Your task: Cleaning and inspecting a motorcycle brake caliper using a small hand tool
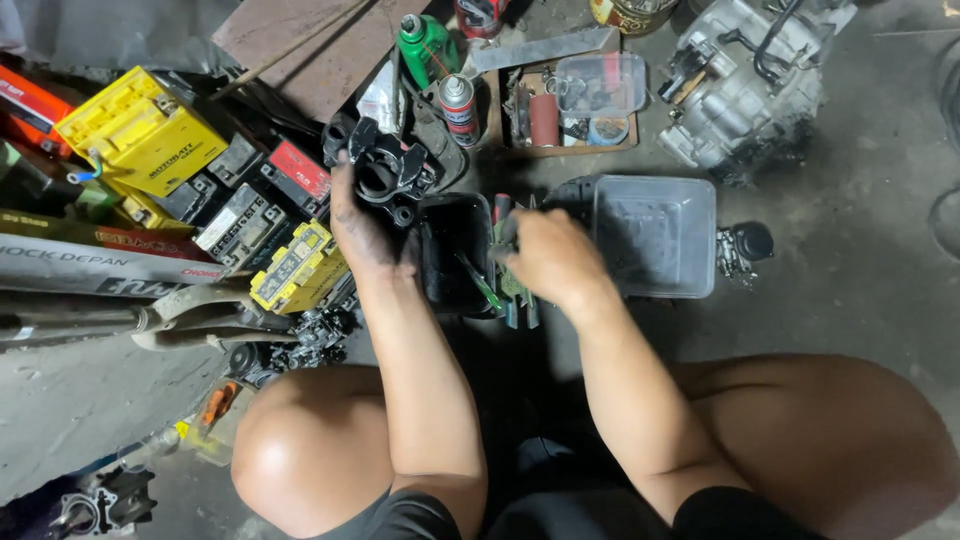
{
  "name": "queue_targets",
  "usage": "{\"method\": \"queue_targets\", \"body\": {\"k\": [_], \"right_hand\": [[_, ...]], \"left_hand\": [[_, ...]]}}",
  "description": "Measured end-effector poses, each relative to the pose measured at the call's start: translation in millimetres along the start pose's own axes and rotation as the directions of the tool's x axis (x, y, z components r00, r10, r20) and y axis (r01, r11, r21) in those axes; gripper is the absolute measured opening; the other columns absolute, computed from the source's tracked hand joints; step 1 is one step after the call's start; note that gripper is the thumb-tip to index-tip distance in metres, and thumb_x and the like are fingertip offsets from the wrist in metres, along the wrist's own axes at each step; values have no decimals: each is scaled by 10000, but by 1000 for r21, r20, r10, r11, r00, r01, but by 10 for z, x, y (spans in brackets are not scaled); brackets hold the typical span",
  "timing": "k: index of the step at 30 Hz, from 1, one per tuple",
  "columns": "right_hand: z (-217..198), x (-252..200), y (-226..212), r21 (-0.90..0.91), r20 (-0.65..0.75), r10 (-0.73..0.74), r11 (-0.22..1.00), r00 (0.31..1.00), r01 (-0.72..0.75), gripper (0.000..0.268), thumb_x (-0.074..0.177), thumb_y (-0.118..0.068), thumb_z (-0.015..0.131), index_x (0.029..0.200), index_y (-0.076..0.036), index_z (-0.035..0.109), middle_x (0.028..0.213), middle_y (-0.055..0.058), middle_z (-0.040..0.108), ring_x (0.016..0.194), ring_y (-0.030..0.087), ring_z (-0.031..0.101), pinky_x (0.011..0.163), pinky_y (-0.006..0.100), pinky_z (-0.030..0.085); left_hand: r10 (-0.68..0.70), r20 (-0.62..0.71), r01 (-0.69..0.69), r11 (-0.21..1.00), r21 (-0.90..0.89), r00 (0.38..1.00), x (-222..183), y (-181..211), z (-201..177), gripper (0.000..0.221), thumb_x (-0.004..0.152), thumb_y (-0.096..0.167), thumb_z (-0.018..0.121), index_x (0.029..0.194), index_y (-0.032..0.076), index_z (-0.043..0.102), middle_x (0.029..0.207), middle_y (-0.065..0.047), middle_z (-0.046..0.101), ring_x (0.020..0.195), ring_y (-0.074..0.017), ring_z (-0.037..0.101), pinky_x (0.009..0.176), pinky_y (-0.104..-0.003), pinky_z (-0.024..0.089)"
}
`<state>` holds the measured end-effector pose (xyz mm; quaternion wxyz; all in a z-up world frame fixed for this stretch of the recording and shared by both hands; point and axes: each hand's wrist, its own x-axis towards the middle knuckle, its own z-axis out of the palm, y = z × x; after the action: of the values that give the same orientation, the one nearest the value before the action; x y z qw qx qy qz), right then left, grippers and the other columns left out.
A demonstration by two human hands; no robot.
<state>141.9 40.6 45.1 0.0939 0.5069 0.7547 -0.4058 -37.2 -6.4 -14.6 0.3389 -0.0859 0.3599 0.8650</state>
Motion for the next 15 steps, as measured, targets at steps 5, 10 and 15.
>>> {"method": "queue_targets", "body": {"k": [5, 10, 15], "right_hand": [[479, 206, -33, -168, 86, -34, 985, 996, 48, 337, 889, -135, 663, 1208, -68, 748, 1055, 273, 751, 1054, 453, 721, 860, 592, 594], [983, 412, 105, -236, 87, -83, 966, 993, 101, 369, 907, -75, 577, 1246, 5, 697, 1054, 313, 732, 989, 482, 732, 799, 632, 593], [905, 317, -23, -303, 90, -99, 945, 991, 122, 363, 923, 5, 536, 1254, 97, 652, 1079, 332, 720, 1001, 499, 724, 826, 624, 586]], "left_hand": [[-23, -18, 22, 998, -52, 1000, 38, 69, 4, 271, 868, 245, 725, 991, 4, 706, 932, -163, 753, 833, -280, 755, 801, -447, 648], [-47, -77, 43, 998, -52, 996, 41, 72, 9, 282, 843, 236, 741, 970, -13, 713, 895, -210, 757, 804, -305, 758, 806, -503, 645], [-82, -72, 78, 996, -49, 994, -105, 136, 144, 230, 814, 190, 748, 910, -12, 696, 808, -195, 735, 723, -271, 745, 692, -420, 637]]}}
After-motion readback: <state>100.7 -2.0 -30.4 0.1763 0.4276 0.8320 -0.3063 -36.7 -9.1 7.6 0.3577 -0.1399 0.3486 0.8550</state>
